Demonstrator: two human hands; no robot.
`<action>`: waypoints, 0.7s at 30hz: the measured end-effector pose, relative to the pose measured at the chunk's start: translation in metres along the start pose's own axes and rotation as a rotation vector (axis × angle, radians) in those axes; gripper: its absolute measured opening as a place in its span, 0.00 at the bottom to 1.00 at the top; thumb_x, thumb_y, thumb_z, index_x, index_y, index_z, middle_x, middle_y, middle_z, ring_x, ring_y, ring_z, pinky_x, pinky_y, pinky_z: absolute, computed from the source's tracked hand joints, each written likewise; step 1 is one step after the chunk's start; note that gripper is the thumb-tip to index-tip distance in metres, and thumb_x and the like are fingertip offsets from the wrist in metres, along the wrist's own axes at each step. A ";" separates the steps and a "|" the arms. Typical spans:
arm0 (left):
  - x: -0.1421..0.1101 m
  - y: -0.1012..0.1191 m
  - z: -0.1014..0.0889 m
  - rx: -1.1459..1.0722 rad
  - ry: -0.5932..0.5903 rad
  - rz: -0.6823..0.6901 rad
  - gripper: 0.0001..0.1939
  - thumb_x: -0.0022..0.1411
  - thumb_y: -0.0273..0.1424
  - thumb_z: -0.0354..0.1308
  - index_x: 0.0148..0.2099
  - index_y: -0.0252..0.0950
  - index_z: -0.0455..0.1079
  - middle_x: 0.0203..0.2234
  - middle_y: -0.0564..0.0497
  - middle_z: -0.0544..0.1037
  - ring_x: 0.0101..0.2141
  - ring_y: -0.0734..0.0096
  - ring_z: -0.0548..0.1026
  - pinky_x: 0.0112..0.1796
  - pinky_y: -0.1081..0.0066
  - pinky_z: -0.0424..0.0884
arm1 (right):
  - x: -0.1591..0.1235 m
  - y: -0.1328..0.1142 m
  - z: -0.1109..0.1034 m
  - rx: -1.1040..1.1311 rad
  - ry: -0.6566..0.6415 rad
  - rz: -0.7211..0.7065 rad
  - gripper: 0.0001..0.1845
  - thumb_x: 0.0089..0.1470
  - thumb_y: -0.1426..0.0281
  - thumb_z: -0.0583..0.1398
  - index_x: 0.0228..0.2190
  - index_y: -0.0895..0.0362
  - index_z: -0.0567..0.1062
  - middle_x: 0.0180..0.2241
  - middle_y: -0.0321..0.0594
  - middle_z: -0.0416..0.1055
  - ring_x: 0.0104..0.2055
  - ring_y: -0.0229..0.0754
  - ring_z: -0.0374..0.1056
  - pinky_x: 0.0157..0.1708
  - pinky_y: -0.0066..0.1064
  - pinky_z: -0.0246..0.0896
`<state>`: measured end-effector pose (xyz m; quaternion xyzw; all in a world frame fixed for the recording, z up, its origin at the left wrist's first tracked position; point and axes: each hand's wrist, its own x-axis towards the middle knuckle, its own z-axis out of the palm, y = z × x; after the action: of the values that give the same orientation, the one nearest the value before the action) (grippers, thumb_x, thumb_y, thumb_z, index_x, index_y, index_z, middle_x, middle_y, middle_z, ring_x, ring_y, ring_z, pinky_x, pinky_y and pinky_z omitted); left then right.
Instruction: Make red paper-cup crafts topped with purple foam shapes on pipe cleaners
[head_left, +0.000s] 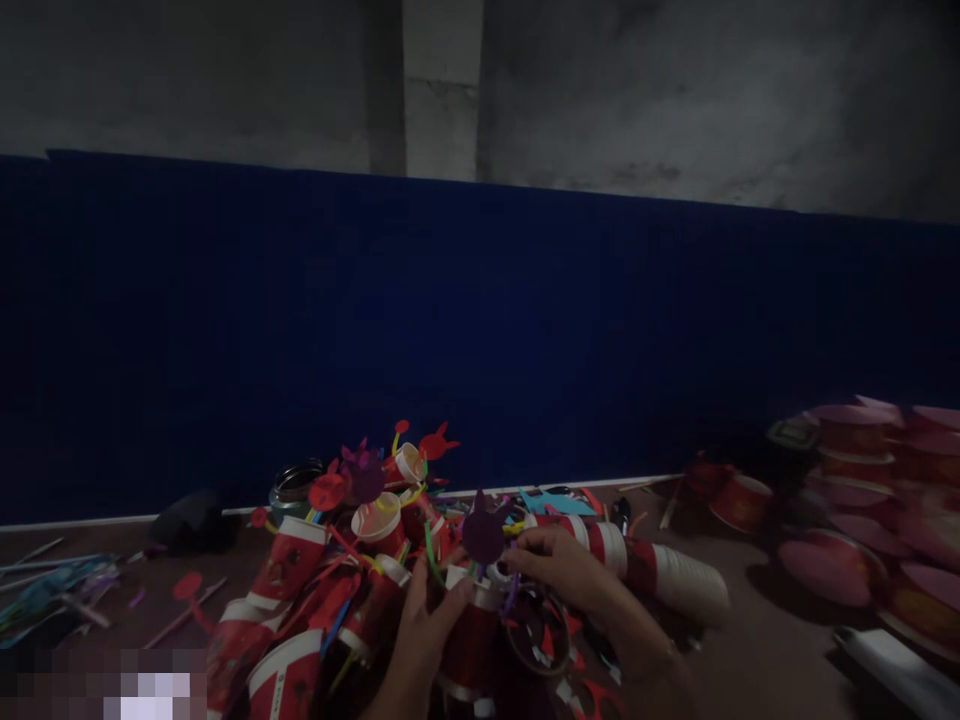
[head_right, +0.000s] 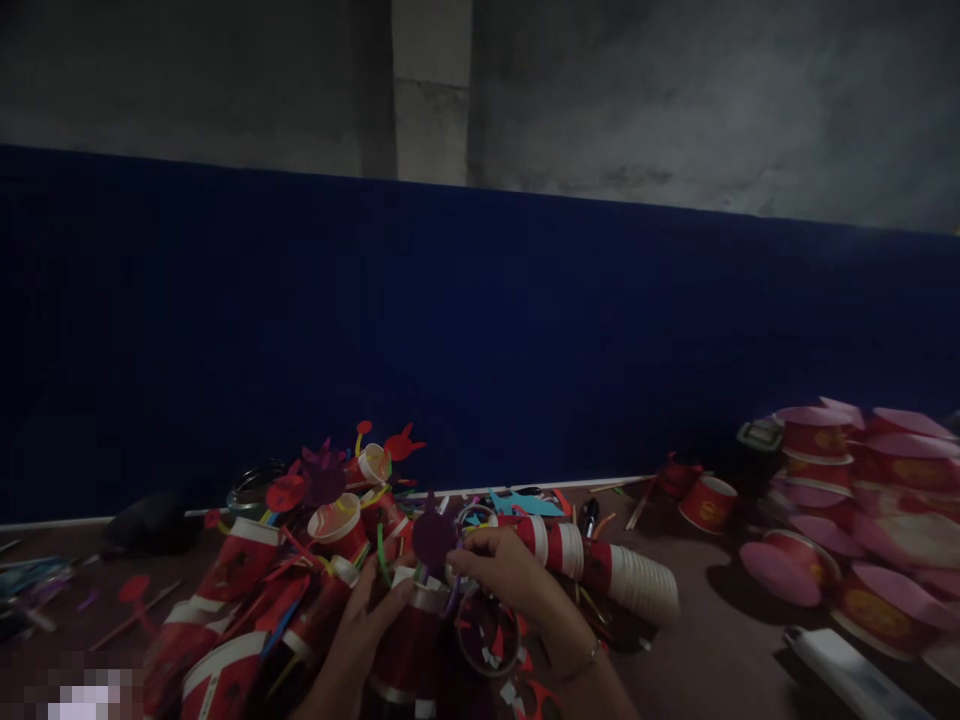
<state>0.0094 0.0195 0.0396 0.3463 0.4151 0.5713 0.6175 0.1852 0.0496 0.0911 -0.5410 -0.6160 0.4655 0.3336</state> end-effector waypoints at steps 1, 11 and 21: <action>0.000 -0.001 0.000 0.050 0.051 0.062 0.39 0.46 0.39 0.64 0.59 0.36 0.56 0.54 0.40 0.68 0.55 0.51 0.63 0.52 0.59 0.61 | 0.000 0.000 0.000 -0.007 0.000 0.006 0.17 0.42 0.59 0.62 0.17 0.60 0.70 0.14 0.28 0.56 0.18 0.30 0.49 0.18 0.24 0.42; -0.020 0.003 0.016 0.591 -0.027 0.404 0.16 0.53 0.34 0.57 0.45 0.36 0.66 0.29 0.47 0.77 0.25 0.65 0.73 0.30 0.67 0.70 | 0.003 0.014 0.005 -0.091 -0.119 -0.015 0.11 0.44 0.63 0.61 0.19 0.58 0.73 0.14 0.30 0.66 0.17 0.33 0.60 0.17 0.23 0.51; -0.002 -0.025 0.035 0.278 -0.128 0.036 0.17 0.49 0.29 0.59 0.43 0.33 0.65 0.25 0.49 0.77 0.27 0.67 0.74 0.27 0.73 0.67 | -0.014 0.003 -0.009 -0.188 -0.128 -0.116 0.10 0.52 0.70 0.53 0.32 0.57 0.73 0.24 0.33 0.69 0.24 0.35 0.62 0.24 0.25 0.55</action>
<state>0.0517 0.0164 0.0320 0.4717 0.4437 0.4961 0.5784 0.1970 0.0376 0.0923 -0.5023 -0.7074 0.4192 0.2676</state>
